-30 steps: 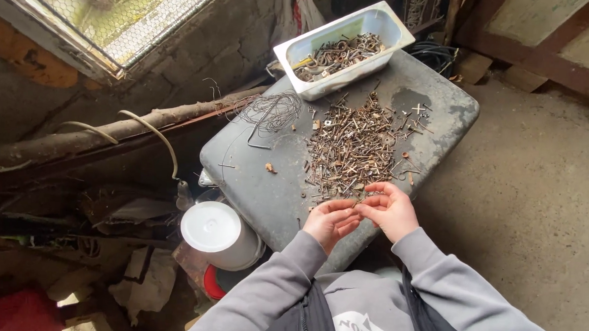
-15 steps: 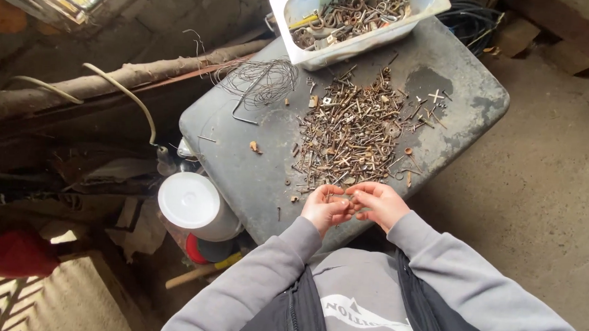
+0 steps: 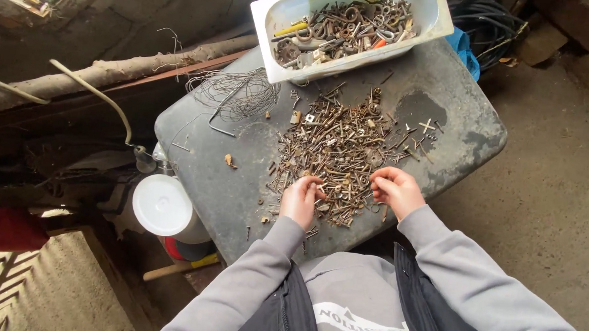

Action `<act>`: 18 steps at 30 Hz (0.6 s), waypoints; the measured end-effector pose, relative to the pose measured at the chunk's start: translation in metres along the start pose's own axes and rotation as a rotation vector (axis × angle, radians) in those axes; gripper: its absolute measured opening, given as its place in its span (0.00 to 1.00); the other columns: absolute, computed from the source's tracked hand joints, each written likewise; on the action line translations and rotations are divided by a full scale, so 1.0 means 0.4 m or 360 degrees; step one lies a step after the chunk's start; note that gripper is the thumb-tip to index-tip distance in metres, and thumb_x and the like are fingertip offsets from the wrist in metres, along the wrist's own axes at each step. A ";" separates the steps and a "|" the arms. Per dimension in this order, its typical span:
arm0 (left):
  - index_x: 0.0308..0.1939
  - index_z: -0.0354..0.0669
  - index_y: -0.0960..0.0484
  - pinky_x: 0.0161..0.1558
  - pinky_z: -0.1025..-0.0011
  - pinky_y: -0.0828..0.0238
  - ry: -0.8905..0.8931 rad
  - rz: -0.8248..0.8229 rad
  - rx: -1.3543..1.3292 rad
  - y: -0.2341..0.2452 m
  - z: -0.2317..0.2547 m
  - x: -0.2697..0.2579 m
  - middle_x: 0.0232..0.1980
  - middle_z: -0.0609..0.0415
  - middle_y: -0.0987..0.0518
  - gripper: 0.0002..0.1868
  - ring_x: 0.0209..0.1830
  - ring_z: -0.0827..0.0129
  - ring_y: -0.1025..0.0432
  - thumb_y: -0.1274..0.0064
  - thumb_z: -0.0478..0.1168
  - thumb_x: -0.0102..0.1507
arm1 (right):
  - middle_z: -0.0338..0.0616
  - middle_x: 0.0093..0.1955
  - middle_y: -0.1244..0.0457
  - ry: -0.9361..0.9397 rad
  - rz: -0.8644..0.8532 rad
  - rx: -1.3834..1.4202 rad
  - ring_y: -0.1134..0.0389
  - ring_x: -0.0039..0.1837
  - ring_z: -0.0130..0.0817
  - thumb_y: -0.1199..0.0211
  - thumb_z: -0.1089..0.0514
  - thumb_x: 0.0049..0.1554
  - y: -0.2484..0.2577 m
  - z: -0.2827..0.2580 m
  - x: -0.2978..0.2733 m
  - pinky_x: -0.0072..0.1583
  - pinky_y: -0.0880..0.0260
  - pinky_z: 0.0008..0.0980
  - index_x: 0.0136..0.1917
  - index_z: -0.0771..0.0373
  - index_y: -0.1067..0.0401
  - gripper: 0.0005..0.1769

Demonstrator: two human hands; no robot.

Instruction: The person sorts a large pile of rusty nails, screws and other small metal fasteners spread on a table, picking items one at a time by hand and placing them into a white plastic tray at the far edge of the table. The pile on the table gradually shrinks as items accumulate in the tray.

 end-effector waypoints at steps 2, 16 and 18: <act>0.46 0.53 0.16 0.48 0.60 0.23 -0.0191 0.0071 0.0295 -0.014 0.048 0.047 0.34 0.54 0.14 0.11 0.42 0.57 0.19 0.55 0.41 0.69 | 0.43 0.39 0.31 0.0229 0.0008 -0.0563 0.28 0.43 0.34 0.37 0.55 0.59 -0.020 -0.094 0.014 0.47 0.25 0.33 0.50 0.57 0.22 0.08; 0.32 0.52 0.20 0.39 0.65 0.29 -0.1120 0.0233 0.1558 -0.208 0.081 0.187 0.28 0.59 0.21 0.02 0.34 0.61 0.23 0.49 0.39 0.58 | 0.38 0.42 0.36 0.0835 -0.0233 -0.2239 0.28 0.52 0.43 0.30 0.50 0.49 -0.099 -0.112 0.135 0.56 0.25 0.42 0.45 0.49 0.25 0.10; 0.30 0.54 0.22 0.38 0.65 0.30 -0.1171 0.0290 0.1600 -0.207 0.091 0.189 0.26 0.60 0.23 0.01 0.32 0.62 0.24 0.47 0.40 0.56 | 0.39 0.43 0.36 0.0753 -0.0271 -0.2228 0.28 0.53 0.44 0.31 0.49 0.50 -0.107 -0.118 0.138 0.57 0.25 0.42 0.45 0.50 0.25 0.10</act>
Point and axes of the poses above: each hand's wrist, its own x-axis towards the middle knuckle, its own y-axis out of the back of the hand, z = x × y, the point moved 7 cm from there along x, towards the middle knuckle
